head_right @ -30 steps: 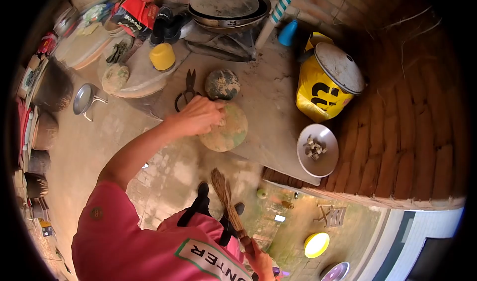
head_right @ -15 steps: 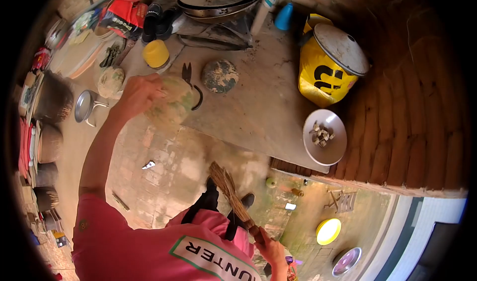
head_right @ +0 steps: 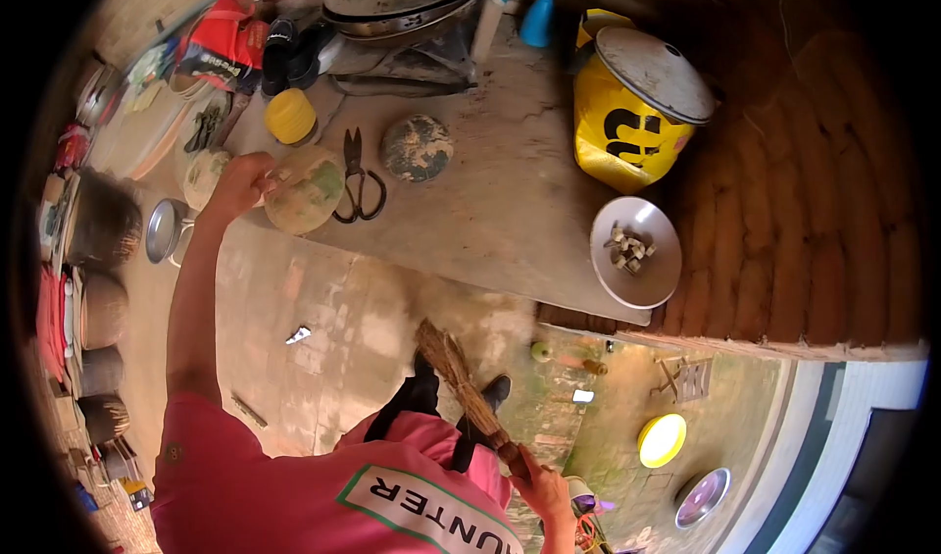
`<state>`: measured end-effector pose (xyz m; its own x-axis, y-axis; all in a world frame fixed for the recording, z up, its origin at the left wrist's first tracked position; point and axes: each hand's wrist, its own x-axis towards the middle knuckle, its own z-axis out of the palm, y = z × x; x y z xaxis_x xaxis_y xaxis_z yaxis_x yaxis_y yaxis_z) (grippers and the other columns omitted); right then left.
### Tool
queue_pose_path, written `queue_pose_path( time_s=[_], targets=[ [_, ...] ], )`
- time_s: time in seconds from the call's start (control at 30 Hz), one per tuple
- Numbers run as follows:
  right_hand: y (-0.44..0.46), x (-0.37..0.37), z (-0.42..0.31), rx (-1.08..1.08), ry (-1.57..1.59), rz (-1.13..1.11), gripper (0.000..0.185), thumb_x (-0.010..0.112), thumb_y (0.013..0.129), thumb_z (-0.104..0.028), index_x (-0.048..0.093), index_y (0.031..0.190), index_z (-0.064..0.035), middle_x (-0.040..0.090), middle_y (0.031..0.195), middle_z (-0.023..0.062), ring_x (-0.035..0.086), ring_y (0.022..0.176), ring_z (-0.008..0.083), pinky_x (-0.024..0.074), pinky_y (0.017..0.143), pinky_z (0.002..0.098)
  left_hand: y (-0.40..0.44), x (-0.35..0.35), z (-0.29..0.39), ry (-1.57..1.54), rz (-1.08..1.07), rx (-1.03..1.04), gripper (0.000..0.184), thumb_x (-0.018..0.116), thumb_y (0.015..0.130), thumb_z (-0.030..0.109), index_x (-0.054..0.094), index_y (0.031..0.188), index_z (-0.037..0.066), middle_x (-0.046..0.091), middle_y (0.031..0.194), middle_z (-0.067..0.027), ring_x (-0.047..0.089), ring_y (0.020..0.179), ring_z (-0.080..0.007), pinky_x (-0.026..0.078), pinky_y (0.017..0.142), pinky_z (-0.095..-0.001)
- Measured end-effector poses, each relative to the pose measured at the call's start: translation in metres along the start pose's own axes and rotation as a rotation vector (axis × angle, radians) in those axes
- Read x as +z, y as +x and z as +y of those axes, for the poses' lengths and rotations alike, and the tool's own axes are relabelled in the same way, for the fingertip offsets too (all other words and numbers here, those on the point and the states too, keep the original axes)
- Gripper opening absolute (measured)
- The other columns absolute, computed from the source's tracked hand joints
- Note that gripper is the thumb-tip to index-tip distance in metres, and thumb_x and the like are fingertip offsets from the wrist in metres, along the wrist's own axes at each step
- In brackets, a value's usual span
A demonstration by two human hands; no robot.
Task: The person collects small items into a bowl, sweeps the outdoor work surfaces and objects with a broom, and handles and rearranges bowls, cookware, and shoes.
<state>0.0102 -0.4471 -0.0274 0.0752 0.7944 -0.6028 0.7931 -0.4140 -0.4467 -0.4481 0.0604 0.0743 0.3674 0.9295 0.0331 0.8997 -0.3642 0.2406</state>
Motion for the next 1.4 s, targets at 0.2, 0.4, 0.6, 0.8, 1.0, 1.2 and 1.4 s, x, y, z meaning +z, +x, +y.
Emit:
queue_pose_path(
  time_s=[0.2, 0.4, 0.6, 0.8, 1.0, 1.2, 1.4],
  targets=[
    [-0.005, -0.005, -0.005, -0.022, 0.055, 0.035, 0.067, 0.074, 0.08, -0.033, 0.05, 0.141, -0.0207, 0.069, 0.087, 0.021, 0.067, 0.081, 0.041, 0.052, 0.067, 0.0499, 0.031, 0.017, 0.093, -0.057, 0.17, 0.01, 0.054, 0.073, 0.08, 0.018, 0.054, 0.127, -0.001, 0.058, 0.12, -0.0241, 0.059, 0.107, -0.0413, 0.049, 0.088, -0.0454],
    [-0.02, -0.029, -0.01, 0.013, 0.068, 0.034, 0.067, 0.076, 0.078, -0.033, 0.051, 0.139, -0.0191, 0.07, 0.088, 0.0193, 0.067, 0.081, 0.0399, 0.0524, 0.067, 0.048, 0.089, 0.07, 0.172, -0.142, -0.069, -0.021, 0.118, 0.088, 0.064, 0.041, 0.02, 0.154, 0.002, 0.038, 0.148, -0.0229, 0.04, 0.135, -0.0403, 0.04, 0.108, -0.0458],
    [-0.063, -0.094, -0.017, 0.076, 0.262, -0.057, 0.063, 0.082, 0.075, -0.031, 0.058, 0.13, -0.0108, 0.07, 0.085, 0.0169, 0.07, 0.076, 0.0309, 0.0538, 0.069, 0.0386, 0.12, 0.097, 0.174, -0.108, -0.141, -0.113, 0.134, 0.092, 0.053, 0.043, 0.016, 0.155, 0.002, 0.035, 0.15, -0.0249, 0.04, 0.134, -0.0425, 0.043, 0.106, -0.0479],
    [-0.116, -0.163, -0.031, 0.159, 0.645, -0.187, 0.064, 0.083, 0.073, -0.015, 0.057, 0.128, 0.0036, 0.069, 0.092, 0.0094, 0.065, 0.082, 0.0135, 0.0503, 0.075, 0.0282, 0.117, 0.104, 0.172, -0.169, -0.04, -0.113, 0.129, 0.091, 0.052, 0.039, 0.021, 0.152, -0.003, 0.038, 0.146, -0.0283, 0.043, 0.133, -0.0418, 0.044, 0.105, -0.0448],
    [-0.172, -0.178, -0.001, 0.281, 1.007, -0.158, 0.069, 0.071, 0.08, 0.002, 0.043, 0.143, 0.0032, 0.067, 0.107, 0.0057, 0.062, 0.087, 0.0117, 0.0502, 0.074, 0.0228, 0.066, 0.084, 0.169, -0.585, 0.158, -0.171, 0.119, 0.091, 0.053, 0.034, 0.03, 0.147, -0.006, 0.042, 0.144, -0.0271, 0.042, 0.134, -0.0385, 0.037, 0.111, -0.0395],
    [-0.111, -0.175, -0.033, 0.038, 1.009, 0.259, 0.058, 0.075, 0.072, 0.002, 0.056, 0.126, 0.0088, 0.066, 0.086, 0.0077, 0.062, 0.075, 0.0144, 0.0484, 0.07, 0.0264, -0.006, 0.058, 0.178, -0.737, 0.196, -0.19, 0.118, 0.092, 0.053, 0.028, 0.029, 0.148, -0.003, 0.043, 0.143, -0.025, 0.044, 0.132, -0.0381, 0.038, 0.11, -0.0411],
    [-0.04, -0.184, -0.117, 0.235, 1.083, 0.293, 0.059, 0.072, 0.08, 0.004, 0.053, 0.135, -0.0025, 0.062, 0.077, 0.0028, 0.042, 0.046, 0.0035, 0.0327, 0.041, 0.0202, -0.011, 0.08, 0.189, -0.422, 0.105, -0.106, 0.122, 0.09, 0.054, 0.032, 0.022, 0.151, 0.002, 0.039, 0.143, -0.0252, 0.04, 0.131, -0.0441, 0.037, 0.108, -0.0477]
  ],
)
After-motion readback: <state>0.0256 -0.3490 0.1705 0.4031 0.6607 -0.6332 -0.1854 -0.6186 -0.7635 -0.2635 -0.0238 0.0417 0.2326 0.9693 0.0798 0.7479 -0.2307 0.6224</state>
